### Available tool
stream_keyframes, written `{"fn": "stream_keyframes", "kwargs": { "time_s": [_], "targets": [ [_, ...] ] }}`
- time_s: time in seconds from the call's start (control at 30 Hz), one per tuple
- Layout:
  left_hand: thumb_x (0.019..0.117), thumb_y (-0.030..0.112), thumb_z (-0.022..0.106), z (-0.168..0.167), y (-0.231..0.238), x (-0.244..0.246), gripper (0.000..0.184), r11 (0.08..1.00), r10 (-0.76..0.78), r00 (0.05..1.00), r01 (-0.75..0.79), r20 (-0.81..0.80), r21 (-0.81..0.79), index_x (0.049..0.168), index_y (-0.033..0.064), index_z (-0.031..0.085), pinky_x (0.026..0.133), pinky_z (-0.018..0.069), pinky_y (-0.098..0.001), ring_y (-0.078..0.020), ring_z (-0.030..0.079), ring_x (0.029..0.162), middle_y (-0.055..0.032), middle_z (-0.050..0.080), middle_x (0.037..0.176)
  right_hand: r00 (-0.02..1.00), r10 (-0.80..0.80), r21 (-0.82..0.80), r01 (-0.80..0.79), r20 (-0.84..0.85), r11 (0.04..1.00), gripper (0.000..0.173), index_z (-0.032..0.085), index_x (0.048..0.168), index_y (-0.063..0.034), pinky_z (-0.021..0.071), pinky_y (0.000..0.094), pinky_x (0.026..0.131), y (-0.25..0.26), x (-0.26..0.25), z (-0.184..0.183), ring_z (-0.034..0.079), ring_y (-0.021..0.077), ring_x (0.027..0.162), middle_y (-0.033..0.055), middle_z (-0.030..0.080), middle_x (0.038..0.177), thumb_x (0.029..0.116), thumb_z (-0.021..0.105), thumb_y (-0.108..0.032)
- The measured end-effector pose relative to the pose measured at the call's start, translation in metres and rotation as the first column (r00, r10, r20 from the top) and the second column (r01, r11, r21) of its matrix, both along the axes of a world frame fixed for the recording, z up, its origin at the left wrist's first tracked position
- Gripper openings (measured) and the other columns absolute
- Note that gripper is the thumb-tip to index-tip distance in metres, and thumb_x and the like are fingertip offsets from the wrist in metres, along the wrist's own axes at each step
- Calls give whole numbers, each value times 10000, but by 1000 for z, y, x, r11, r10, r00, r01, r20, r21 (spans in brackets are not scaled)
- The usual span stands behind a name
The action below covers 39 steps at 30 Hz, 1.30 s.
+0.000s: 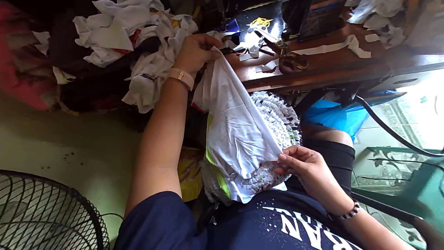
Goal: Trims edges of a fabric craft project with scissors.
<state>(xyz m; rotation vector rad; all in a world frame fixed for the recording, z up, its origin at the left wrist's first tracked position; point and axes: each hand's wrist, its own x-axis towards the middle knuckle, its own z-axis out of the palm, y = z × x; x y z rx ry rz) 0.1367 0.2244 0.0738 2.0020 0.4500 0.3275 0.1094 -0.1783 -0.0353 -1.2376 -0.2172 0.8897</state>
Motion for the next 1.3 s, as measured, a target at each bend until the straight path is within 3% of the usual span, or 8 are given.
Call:
{"fn": "stream_keyframes", "kwargs": {
  "time_s": [0.27, 0.53, 0.8, 0.97, 1.1, 1.3],
  "targets": [
    [859, -34, 754, -1, 2, -3, 326, 994, -4, 999, 8, 43, -113, 1162, 43, 660, 742, 595, -271, -102, 677, 829, -38, 690, 987, 999, -29, -9, 29, 17, 1000, 24, 681, 931, -14, 655, 323, 630, -3, 7, -3, 739, 171, 645, 79, 747, 787, 944, 662, -12],
    [866, -27, 749, -3, 3, -3, 306, 996, -16, 999, 20, 50, -85, 1151, 45, 665, 737, 593, -264, -84, 674, 809, -27, 695, 981, 998, -26, 15, 25, 55, 1000, 23, 683, 929, -20, 644, 309, 606, -2, 7, -3, 717, 155, 617, 65, 731, 775, 940, 663, -19],
    [962, 22, 630, 34, -5, -36, 315, 991, 58, 988, -40, 143, -126, 1264, 102, 587, 749, 602, -282, -87, 676, 836, 14, 672, 1024, 966, 211, 253, -243, 148, 936, 40, 703, 964, -30, 643, 306, 647, 7, -13, 17, 720, 129, 676, 40, 737, 837, 956, 698, -69],
    [980, 20, 582, 59, -24, -55, 321, 1000, 6, 951, -6, 309, -3, 1288, 98, 543, 786, 602, -256, -57, 686, 860, 52, 674, 1049, 938, 306, 365, -345, 161, 865, 42, 704, 986, -59, 637, 280, 656, 0, -17, 26, 715, 103, 707, 29, 734, 883, 962, 701, -93],
    [961, 10, 631, 81, -54, -47, 192, 998, 29, 909, -47, 417, 33, 1120, 101, 573, 839, 613, -261, -62, 711, 906, 62, 712, 994, 913, 325, 432, -404, 246, 806, 74, 692, 1015, -84, 627, 244, 667, -12, -13, 29, 709, 82, 758, 19, 720, 935, 970, 702, -142],
    [939, 34, 702, 103, -89, -44, 82, 999, -28, 900, 10, 435, 43, 900, 100, 671, 742, 637, -253, -78, 730, 763, 38, 731, 790, 815, 387, 456, -567, 431, 687, 116, 648, 973, -69, 564, 168, 750, -26, -5, 35, 672, 19, 861, -6, 695, 931, 994, 674, -180]
  ]
}}
